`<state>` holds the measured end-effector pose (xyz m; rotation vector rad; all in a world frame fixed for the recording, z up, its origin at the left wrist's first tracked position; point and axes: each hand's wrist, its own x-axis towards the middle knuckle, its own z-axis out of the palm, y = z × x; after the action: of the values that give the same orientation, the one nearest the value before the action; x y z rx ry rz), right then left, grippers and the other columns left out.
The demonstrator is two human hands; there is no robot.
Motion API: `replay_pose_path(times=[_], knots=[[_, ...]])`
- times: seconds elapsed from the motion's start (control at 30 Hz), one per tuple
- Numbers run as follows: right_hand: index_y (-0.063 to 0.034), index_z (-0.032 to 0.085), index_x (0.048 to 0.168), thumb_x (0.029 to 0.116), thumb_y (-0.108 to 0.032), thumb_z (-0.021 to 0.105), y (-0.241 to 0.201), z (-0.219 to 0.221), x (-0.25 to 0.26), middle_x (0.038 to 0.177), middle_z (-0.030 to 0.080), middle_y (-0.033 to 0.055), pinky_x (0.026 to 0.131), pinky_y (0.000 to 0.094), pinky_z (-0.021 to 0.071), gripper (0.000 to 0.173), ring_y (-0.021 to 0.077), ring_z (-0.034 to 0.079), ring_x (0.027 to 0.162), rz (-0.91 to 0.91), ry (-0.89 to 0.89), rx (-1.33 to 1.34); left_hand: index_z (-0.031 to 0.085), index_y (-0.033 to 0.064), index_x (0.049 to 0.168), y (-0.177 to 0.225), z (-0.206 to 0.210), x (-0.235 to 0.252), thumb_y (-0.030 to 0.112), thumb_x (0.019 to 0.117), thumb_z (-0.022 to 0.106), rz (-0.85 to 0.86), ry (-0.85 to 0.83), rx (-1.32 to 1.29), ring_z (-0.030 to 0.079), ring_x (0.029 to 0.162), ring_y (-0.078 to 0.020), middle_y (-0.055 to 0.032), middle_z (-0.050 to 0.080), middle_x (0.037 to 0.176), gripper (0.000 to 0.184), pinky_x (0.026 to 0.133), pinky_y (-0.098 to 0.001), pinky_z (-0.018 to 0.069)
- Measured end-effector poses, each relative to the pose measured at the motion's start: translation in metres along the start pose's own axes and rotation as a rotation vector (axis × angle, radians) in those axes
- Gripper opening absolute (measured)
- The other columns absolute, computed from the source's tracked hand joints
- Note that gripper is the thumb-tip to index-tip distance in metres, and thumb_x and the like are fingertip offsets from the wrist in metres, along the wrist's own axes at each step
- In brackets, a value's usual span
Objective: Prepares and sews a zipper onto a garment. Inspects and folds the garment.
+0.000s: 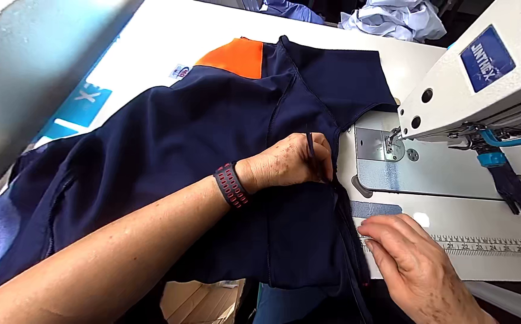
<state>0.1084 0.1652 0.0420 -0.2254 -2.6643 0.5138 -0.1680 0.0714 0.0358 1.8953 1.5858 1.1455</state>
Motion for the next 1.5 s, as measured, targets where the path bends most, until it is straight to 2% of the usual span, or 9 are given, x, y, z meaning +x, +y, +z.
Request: replay_pose_path(times=[0.1,0.23,0.43,0.6,0.77,0.93,1.1,1.33,1.5], knots=[[-0.0223,0.075,0.098,0.1020,-0.022,0.053,0.000,0.025,-0.002,0.117,0.076,-0.0052,0.084,0.0364,0.0464,0.022,0.0187,0.066,0.106,-0.034,0.113,-0.083,0.077,0.0126,0.078,-0.005,-0.003,-0.001,0.011,0.0826,0.065,0.127,0.002,0.215,0.068,0.098,-0.0144,-0.0021,0.075,0.092,0.013,0.087,-0.0297,0.0529],[-0.0252,0.074,0.096,0.1035,-0.034,0.052,0.005,0.020,-0.011,0.119,0.075,-0.0083,0.085,0.0405,0.0414,0.025,0.0203,0.064,0.110,-0.014,0.089,-0.162,0.078,0.0102,0.089,-0.014,-0.009,-0.004,0.011,0.0928,0.056,0.161,-0.019,0.274,0.068,0.111,-0.0170,-0.0028,0.076,0.105,0.022,0.101,-0.0340,0.0505],[-0.0223,0.069,0.127,0.0929,-0.018,0.042,0.006,0.023,0.004,0.142,0.064,-0.0048,0.100,0.0491,0.0358,0.044,0.0275,0.047,0.141,-0.210,-0.046,-0.167,0.078,0.0144,0.112,-0.024,-0.004,0.013,0.014,0.0944,0.049,0.262,-0.106,0.437,0.061,0.130,-0.0259,-0.0035,0.072,0.129,0.034,0.105,-0.0538,0.0442],[-0.0183,0.073,0.115,0.0968,-0.020,0.044,0.020,0.018,-0.001,0.131,0.072,-0.0008,0.110,0.0457,0.0361,0.035,0.0213,0.055,0.136,-0.327,-0.077,-0.078,0.068,0.0181,0.136,-0.025,0.002,0.014,0.032,0.1020,0.047,0.240,-0.147,0.542,0.050,0.143,-0.0265,-0.0016,0.062,0.145,0.043,0.115,-0.0598,0.0343],[-0.0117,0.073,0.111,0.1027,-0.021,0.051,0.039,0.008,0.022,0.111,0.075,0.0056,0.096,0.0336,0.0517,0.026,0.0177,0.068,0.111,-0.251,0.117,-0.005,0.047,0.0091,0.154,-0.004,0.020,0.016,0.029,0.0964,0.053,0.159,-0.166,0.554,0.048,0.145,-0.0219,-0.0028,0.056,0.151,0.061,0.120,-0.0565,0.0299],[-0.0164,0.079,0.107,0.1041,-0.047,0.049,0.052,0.017,0.026,0.123,0.075,-0.0023,0.099,0.0459,0.0393,0.043,0.0236,0.059,0.127,-0.276,0.070,-0.177,0.053,0.0070,0.149,-0.004,0.031,0.016,0.030,0.0972,0.046,0.177,-0.090,0.581,0.049,0.143,-0.0212,-0.0030,0.059,0.149,0.057,0.119,-0.0519,0.0329],[-0.0257,0.076,0.108,0.1076,-0.046,0.041,0.061,0.009,0.009,0.128,0.072,-0.0042,0.096,0.0455,0.0367,0.040,0.0243,0.057,0.126,-0.275,0.040,-0.206,0.064,0.0166,0.141,-0.003,0.037,0.021,0.036,0.1027,0.041,0.133,-0.107,0.641,0.045,0.147,-0.0223,0.0001,0.057,0.151,0.049,0.119,-0.0588,0.0303],[-0.0275,0.078,0.106,0.1061,-0.047,0.039,0.086,-0.010,0.011,0.132,0.071,-0.0024,0.092,0.0505,0.0395,0.043,0.0308,0.058,0.126,-0.214,0.021,-0.294,0.044,0.0009,0.153,-0.004,0.052,0.059,0.027,0.1013,0.047,0.065,-0.001,0.628,0.049,0.143,-0.0234,-0.0080,0.054,0.153,0.058,0.118,-0.0578,0.0318],[-0.0260,0.081,0.105,0.1021,-0.044,0.046,0.103,-0.016,0.022,0.130,0.072,-0.0009,0.090,0.0571,0.0424,0.039,0.0366,0.059,0.126,-0.152,0.021,-0.314,0.056,-0.0004,0.142,-0.021,0.046,0.095,0.024,0.1008,0.049,0.138,0.001,0.576,0.058,0.135,-0.0284,-0.0135,0.062,0.143,0.049,0.112,-0.0628,0.0357]])
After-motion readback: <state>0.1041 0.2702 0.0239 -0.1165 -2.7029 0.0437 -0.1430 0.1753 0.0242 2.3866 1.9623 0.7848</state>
